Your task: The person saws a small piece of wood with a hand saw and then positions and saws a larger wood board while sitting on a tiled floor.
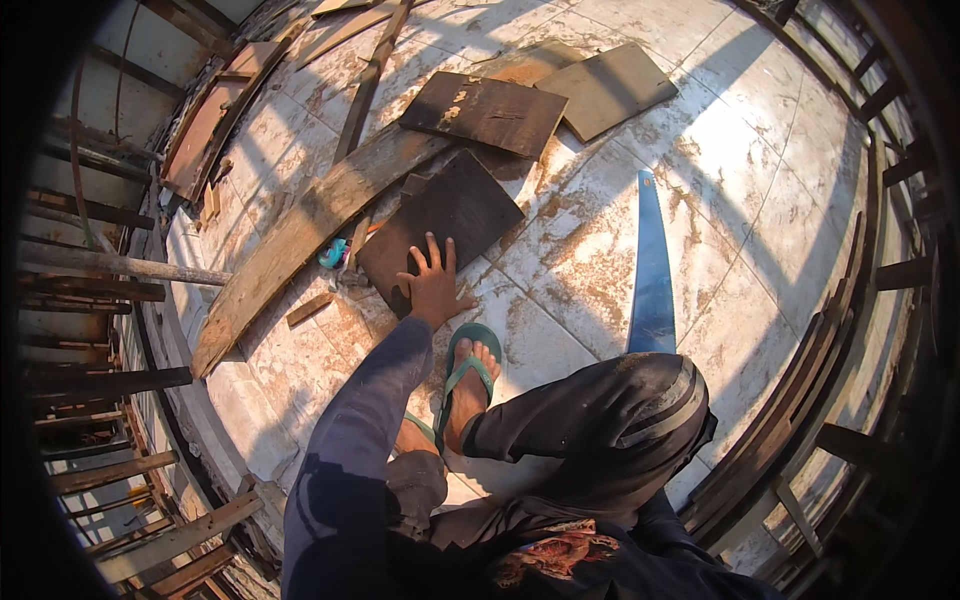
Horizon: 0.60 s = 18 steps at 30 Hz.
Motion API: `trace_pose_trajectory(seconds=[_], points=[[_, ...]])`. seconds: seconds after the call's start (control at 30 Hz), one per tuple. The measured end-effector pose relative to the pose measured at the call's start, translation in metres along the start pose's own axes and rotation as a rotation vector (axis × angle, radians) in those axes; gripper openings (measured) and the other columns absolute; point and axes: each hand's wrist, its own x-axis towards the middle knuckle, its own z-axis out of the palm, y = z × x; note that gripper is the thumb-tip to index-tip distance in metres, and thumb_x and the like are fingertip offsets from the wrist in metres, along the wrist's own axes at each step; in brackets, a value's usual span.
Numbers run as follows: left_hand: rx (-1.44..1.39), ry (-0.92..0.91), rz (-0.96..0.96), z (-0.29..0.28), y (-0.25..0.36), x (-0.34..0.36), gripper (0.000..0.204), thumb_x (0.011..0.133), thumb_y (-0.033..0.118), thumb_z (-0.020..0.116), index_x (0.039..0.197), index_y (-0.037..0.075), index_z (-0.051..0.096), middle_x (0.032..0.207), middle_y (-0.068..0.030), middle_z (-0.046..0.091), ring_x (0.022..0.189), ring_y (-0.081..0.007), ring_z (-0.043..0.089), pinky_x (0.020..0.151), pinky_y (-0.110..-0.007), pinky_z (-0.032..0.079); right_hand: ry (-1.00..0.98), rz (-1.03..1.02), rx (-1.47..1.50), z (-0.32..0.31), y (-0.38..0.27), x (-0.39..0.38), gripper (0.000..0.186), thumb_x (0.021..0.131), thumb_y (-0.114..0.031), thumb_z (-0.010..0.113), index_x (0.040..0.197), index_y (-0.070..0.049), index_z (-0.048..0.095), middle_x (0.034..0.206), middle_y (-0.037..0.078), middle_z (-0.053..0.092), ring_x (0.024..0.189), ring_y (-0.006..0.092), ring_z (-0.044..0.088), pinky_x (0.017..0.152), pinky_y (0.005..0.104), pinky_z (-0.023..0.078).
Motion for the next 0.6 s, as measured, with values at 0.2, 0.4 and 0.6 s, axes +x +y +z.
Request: trace_pose_trajectory(seconds=[0.2,0.4,0.6], points=[[0.241,0.382,0.094,0.057,-0.050,0.040,0.089,0.072,0.031,0.075,0.146,0.001,0.035,0.142,-0.0307,0.039,0.116,-0.0476,0.053,0.063,-0.049,0.055,-0.015,0.078,-0.005,-0.016,0.016,-0.032,0.053,0.088,-0.031,0.059,0.138,-0.017,0.052,0.131,0.021,0.051,0.111,0.0341,0.058,0.091,0.0469,0.046],[-0.309,0.210,0.506,-0.038,-0.119,0.045,0.058,0.075,0.008,0.065,0.127,-0.006,0.046,0.106,-0.0258,0.056,0.092,-0.0431,0.063,0.075,-0.045,0.058,-0.070,0.379,-0.067,-0.059,0.048,-0.096,0.052,0.088,-0.033,0.059,0.137,-0.017,0.053,0.137,0.021,0.048,0.116,0.0346,0.056,0.095,0.0481,0.045],[-0.814,0.381,0.309,-0.059,-0.190,0.073,0.036,0.084,0.009,0.063,0.117,0.000,0.054,0.105,-0.0214,0.061,0.095,-0.0409,0.062,0.078,-0.048,0.052,0.503,0.171,-0.262,-0.129,0.009,-0.079,0.045,0.089,-0.032,0.059,0.122,0.000,0.059,0.134,0.026,0.051,0.118,0.0418,0.054,0.100,0.0480,0.044]])
